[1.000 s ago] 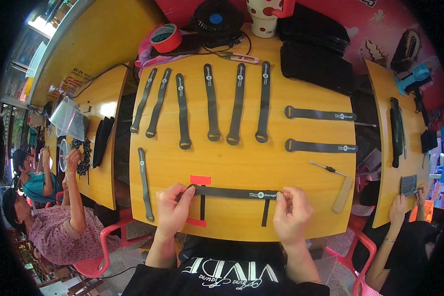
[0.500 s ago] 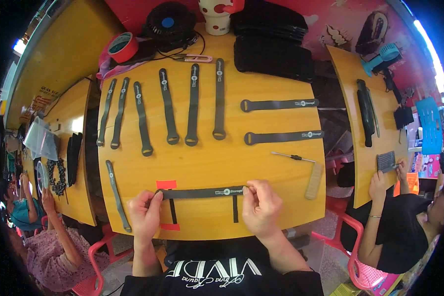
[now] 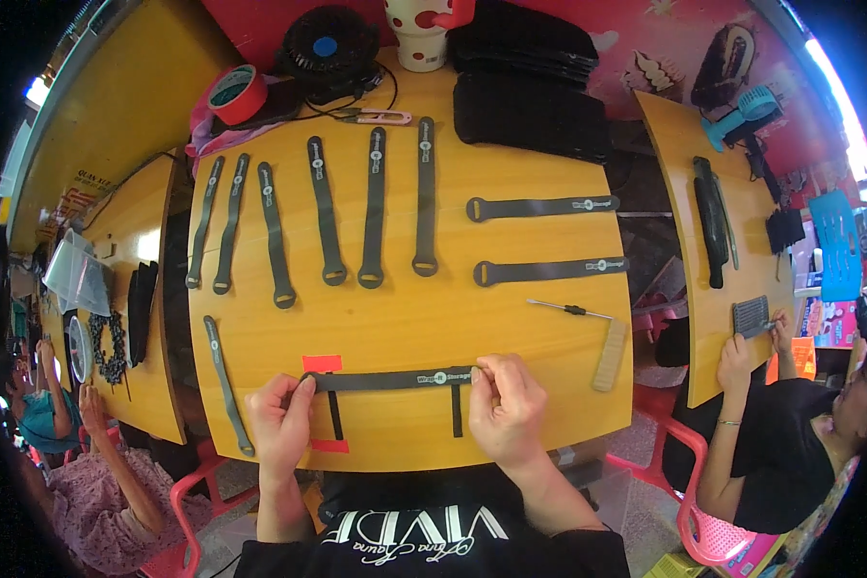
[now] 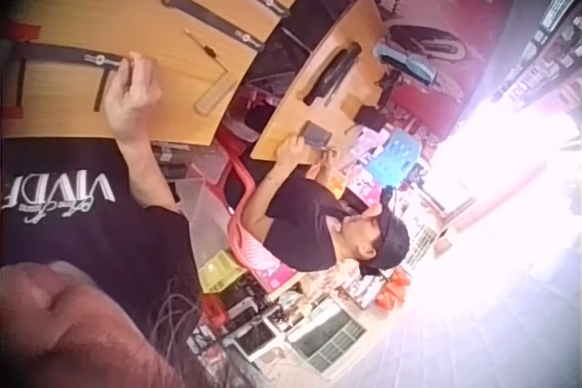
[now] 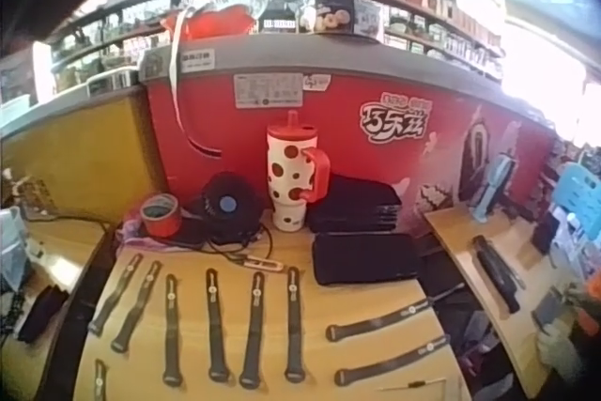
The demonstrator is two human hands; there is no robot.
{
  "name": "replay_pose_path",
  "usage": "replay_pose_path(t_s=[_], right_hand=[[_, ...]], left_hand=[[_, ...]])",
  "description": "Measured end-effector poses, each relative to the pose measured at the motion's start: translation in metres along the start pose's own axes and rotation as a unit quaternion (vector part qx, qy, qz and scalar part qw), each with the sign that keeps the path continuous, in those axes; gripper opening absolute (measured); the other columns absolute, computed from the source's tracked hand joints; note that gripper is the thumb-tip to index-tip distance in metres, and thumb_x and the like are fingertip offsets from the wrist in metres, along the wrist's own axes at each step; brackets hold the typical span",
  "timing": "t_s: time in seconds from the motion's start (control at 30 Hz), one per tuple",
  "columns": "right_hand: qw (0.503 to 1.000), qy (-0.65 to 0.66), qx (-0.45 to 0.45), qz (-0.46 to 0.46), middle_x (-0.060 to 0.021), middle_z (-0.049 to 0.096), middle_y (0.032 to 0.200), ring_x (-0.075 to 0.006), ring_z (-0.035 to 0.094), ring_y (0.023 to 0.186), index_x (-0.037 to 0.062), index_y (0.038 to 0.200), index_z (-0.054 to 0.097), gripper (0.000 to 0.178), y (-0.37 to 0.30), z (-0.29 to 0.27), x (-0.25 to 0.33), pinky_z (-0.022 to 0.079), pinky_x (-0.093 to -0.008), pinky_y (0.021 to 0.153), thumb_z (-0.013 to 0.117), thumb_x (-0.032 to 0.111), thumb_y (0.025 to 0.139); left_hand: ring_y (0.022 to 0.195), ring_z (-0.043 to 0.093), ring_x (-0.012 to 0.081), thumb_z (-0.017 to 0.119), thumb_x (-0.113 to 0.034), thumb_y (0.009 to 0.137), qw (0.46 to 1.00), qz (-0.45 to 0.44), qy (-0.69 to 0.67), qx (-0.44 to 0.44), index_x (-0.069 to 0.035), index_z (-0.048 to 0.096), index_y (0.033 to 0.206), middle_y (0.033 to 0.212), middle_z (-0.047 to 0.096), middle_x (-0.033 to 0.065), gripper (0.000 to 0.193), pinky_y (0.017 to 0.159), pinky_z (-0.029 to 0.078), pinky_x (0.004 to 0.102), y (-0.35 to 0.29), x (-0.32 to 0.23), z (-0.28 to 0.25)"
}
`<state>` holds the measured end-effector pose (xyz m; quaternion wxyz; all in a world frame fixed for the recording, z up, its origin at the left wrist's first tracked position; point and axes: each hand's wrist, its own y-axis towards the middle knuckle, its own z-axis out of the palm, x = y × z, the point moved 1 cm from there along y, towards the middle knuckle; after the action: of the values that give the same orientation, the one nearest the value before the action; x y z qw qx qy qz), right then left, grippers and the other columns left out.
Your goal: Assembling snap fasteners onto fabric straps at a workshop table.
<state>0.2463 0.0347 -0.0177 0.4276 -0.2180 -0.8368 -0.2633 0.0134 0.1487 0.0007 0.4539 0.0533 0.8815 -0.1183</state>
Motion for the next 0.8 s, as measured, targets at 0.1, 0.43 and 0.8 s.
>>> replay_pose_path(t_s=[0.1, 0.43, 0.8], right_hand=[[1.0, 0.007, 0.001, 0.003, -0.0053, 0.057, 0.073, -0.0077, 0.051, 0.056, -0.002, 0.091, 0.06, 0.015, 0.0012, 0.0017, 0.001, 0.039, -0.0209, 0.048, 0.064, -0.012, 0.081], [0.999, -0.015, 0.023, 0.038, -0.0105, 0.057, 0.076, -0.0176, 0.057, 0.059, -0.0022, 0.09, 0.059, 0.015, -0.0004, -0.0035, 0.0028, 0.044, -0.0269, 0.051, 0.062, -0.012, 0.079], [0.999, -0.025, 0.021, 0.02, -0.0122, 0.058, 0.077, -0.0208, 0.058, 0.059, -0.0026, 0.089, 0.058, 0.015, 0.0003, -0.0014, 0.0027, 0.045, -0.0284, 0.051, 0.062, -0.013, 0.078]], left_hand=[[0.043, 0.045, 0.0147, 0.068, -0.003, 0.085, 1.0, 0.019, 0.006, -0.01, 0.004, 0.057, 0.068, 0.05, 0.05, 0.0115, 0.022, 0.043, 0.033, 0.0299, -0.0002, 0.0007, -0.0013], [0.046, 0.056, 0.0249, 0.069, -0.006, 0.084, 0.999, 0.028, 0.031, -0.004, 0.003, 0.059, 0.069, 0.054, 0.055, 0.0164, 0.021, 0.046, 0.04, 0.0327, 0.001, -0.0025, -0.0005], [0.045, 0.046, 0.009, 0.068, -0.003, 0.086, 0.997, 0.065, 0.04, -0.015, 0.004, 0.059, 0.069, 0.049, 0.05, 0.0079, 0.021, 0.043, 0.033, 0.0273, 0.0011, -0.0034, 0.0015]])
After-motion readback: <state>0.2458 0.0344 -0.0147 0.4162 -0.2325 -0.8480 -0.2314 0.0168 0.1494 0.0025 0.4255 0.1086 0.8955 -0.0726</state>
